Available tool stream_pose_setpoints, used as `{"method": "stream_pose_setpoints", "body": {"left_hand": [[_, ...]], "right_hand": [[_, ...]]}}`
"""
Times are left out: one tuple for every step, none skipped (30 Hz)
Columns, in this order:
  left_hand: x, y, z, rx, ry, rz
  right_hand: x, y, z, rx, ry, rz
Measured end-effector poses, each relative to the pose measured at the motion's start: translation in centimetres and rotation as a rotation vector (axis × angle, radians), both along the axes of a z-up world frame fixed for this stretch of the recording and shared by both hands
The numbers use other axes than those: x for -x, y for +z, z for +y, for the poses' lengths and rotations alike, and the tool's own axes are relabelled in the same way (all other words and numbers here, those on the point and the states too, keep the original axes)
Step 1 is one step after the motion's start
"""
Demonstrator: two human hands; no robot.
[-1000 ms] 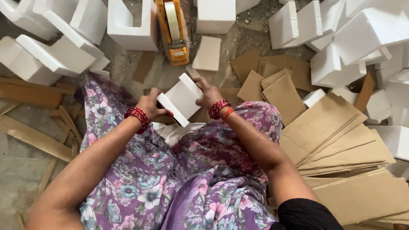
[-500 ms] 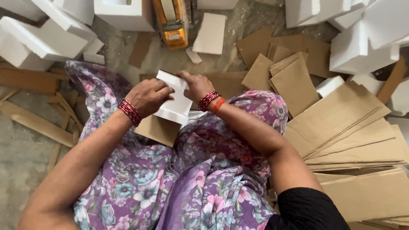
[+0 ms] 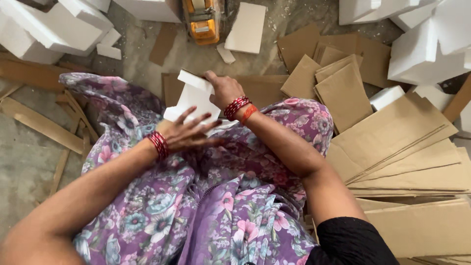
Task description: The person assembles small cardboard boxes by inserting white foam inserts and sealing them with tape. The person repeatedly picks up foam pieces, places them into the box, and uses a tape dispenser to seal the box.
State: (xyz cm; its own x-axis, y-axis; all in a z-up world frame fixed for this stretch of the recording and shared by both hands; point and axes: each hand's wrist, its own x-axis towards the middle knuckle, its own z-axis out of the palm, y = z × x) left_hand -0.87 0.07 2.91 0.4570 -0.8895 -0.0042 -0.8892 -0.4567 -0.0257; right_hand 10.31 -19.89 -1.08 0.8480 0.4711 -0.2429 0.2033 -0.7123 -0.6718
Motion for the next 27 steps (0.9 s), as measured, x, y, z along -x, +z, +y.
{"method": "stream_pose_setpoints", "body": {"left_hand": [[-0.6,-0.2,0.2,0.006,0.054,-0.073],[-1.2,-0.3,0.4,0.012,0.101,-0.147],[-1.4,-0.2,0.5,-0.023,0.145,-0.163],[-1.5,0.0,0.5,-0.053,0.194,-0.18],[-1.6,0.2,0.5,-0.084,0.243,-0.196],[-1.8,0.7,0.4,-0.116,0.296,-0.068],[-2.1,1.2,0.2,-0.147,0.349,0.061],[-2.5,1.6,0.0,-0.175,0.394,0.193],[-3.0,2.1,-0.4,-0.144,0.444,0.222],[-3.2,2.5,-0.7,-0.112,0.496,0.257],[-3.4,2.8,-1.1,-0.08,0.547,0.292],[-3.9,3.1,-1.3,-0.207,0.552,0.363],[-4.4,3.3,-1.5,-0.335,0.558,0.432],[-4.7,3.5,-1.6,-0.464,0.566,0.501],[-4.9,3.5,-1.6,-0.45,0.555,0.477],[-4.9,3.4,-1.4,-0.437,0.541,0.458],[-4.7,3.2,-1.1,-0.424,0.528,0.438],[-4.4,2.9,-0.7,-0.379,0.489,0.392],[-3.9,2.7,-0.3,-0.333,0.451,0.345],[-3.4,2.5,0.3,-0.289,0.412,0.297],[-3.1,2.2,0.8,-0.216,0.405,0.312],[-2.6,1.9,1.4,-0.143,0.4,0.33],[-2.3,1.5,1.9,-0.071,0.396,0.349],[-2.1,1.2,2.1,-0.059,0.395,0.345],[-2.0,1.0,2.4,-0.048,0.394,0.342],[-1.8,0.8,2.5,-0.036,0.4,0.338],[-1.8,0.8,2.6,-0.065,0.412,0.338]], "right_hand": [[0.0,0.0,0.1,-0.005,0.014,0.011],[-0.1,-0.1,0.2,-0.011,0.021,0.021],[-0.2,-0.2,0.3,-0.002,0.032,0.028],[-0.3,-0.3,0.2,0.011,0.046,0.034],[-0.4,-0.5,0.1,0.024,0.061,0.04],[-0.6,-0.6,0.2,0.023,0.086,0.067],[-0.8,-0.7,0.3,0.022,0.111,0.094],[-1.0,-0.9,0.1,0.023,0.129,0.123],[-1.3,-1.1,0.0,-0.024,0.151,0.112],[-1.2,-1.3,-0.2,-0.071,0.177,0.105],[-1.2,-1.5,-0.5,-0.118,0.202,0.097],[-1.5,-1.6,-0.6,-0.18,0.254,0.116],[-2.0,-1.7,-0.7,-0.243,0.306,0.135],[-2.5,-1.8,-1.0,-0.306,0.36,0.154],[-3.2,-2.0,-1.2,-0.282,0.331,0.321],[-4.0,-2.4,-1.6,-0.258,0.299,0.493],[-4.7,-3.1,-2.0,-0.232,0.266,0.663],[-5.5,-4.0,-2.5,-0.247,0.136,0.736],[-6.1,-5.2,-3.0,-0.261,0.005,0.806],[-6.5,-6.6,-3.3,-0.277,-0.129,0.871],[-6.7,-8.3,-3.6,-0.187,-0.137,0.82],[-6.5,-10.3,-3.5,-0.095,-0.143,0.772],[-6.1,-12.5,-3.3,-0.004,-0.148,0.723],[-5.4,-14.6,-2.9,-0.032,-0.086,0.649],[-4.5,-16.7,-2.1,-0.059,-0.024,0.574],[-3.5,-18.5,-1.1,-0.085,0.044,0.497],[-2.7,-19.9,-0.1,-0.097,0.184,0.317]]}}
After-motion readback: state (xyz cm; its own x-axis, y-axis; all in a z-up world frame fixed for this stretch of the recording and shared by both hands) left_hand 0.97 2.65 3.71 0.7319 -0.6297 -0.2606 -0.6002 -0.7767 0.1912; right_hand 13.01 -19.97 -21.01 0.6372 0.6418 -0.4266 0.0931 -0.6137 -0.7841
